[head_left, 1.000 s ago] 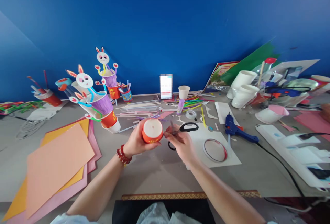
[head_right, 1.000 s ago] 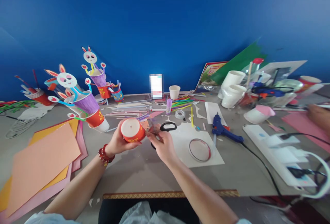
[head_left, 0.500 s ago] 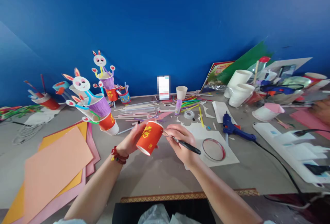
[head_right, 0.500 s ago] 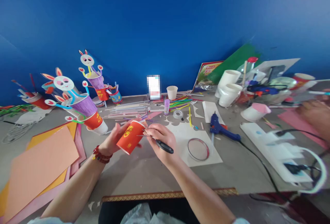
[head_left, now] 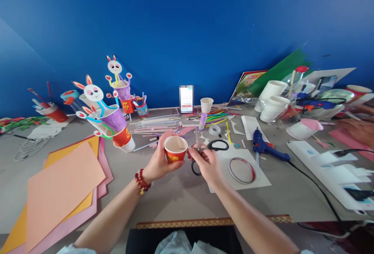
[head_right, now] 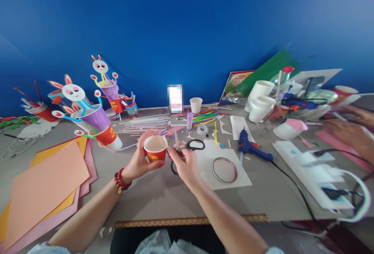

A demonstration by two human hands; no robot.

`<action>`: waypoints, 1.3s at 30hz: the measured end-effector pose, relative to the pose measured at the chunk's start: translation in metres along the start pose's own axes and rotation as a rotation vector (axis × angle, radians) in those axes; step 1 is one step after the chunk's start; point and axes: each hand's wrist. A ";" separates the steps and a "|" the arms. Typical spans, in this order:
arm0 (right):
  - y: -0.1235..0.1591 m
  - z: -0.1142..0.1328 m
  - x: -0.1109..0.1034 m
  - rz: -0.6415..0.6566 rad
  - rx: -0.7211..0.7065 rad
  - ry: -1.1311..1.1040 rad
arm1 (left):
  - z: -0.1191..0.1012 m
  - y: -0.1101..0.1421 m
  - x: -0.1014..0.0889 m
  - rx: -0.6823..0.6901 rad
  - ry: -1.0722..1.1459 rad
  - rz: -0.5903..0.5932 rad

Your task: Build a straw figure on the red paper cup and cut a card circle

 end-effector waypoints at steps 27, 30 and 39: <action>-0.015 0.014 -0.028 0.140 -0.520 0.522 | 0.001 -0.006 -0.007 -0.943 1.262 0.180; -0.014 0.009 -0.024 0.087 -0.291 0.302 | 0.004 -0.005 -0.006 -0.851 1.305 0.163; -0.014 0.000 -0.011 0.049 0.155 -0.212 | 0.002 0.000 -0.002 -0.409 0.658 -0.039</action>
Point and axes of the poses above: each hand's wrist, its own y-axis away from the middle knuckle, its own x-axis out of the palm, z = x × y, and after that the axes turned 9 degrees about x, right-handed
